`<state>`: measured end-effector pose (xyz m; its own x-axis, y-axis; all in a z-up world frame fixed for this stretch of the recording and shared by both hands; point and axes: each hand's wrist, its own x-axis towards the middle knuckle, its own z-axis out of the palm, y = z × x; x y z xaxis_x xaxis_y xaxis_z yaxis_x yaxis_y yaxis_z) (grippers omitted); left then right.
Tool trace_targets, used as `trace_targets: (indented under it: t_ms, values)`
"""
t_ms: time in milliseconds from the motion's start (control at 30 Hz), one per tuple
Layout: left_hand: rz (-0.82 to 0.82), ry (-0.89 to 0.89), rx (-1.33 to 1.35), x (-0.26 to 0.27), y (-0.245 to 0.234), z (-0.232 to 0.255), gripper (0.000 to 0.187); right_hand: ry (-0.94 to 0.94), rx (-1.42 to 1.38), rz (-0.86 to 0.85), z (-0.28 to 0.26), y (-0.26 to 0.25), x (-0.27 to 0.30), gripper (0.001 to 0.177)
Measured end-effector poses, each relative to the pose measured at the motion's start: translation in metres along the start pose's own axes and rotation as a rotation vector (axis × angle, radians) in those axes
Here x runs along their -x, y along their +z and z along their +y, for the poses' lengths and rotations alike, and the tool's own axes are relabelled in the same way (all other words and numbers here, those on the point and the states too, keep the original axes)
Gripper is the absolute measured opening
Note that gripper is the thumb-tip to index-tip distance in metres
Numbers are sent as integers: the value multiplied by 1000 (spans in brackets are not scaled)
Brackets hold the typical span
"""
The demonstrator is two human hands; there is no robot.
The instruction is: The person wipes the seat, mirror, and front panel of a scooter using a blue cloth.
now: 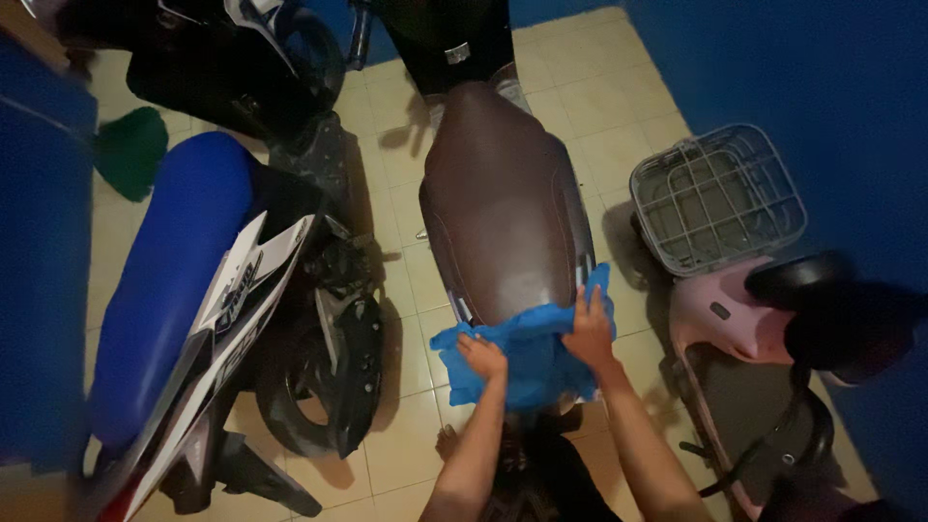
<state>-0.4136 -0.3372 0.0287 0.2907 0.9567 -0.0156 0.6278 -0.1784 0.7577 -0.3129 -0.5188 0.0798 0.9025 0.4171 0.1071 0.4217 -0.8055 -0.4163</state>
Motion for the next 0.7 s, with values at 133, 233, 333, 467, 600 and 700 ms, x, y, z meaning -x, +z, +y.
trace_targets:
  t_ms: [133,233,333,467,600,700]
  values:
    - [-78,-18,-9,-36,5,0,47,133,51,-269,21,0,-55,106]
    - [-103,110,18,-54,8,-2,48,112,71,-395,26,-1,-71,118]
    - [-152,99,4,-55,9,-9,54,122,4,-343,24,2,-53,118]
    - [-163,60,42,-53,11,-11,56,187,-43,-116,4,5,-21,115]
    - [-115,139,81,-26,4,-15,63,322,-93,13,-30,5,21,107]
    - [-104,234,96,-2,-5,-18,64,239,-72,121,-56,6,55,115]
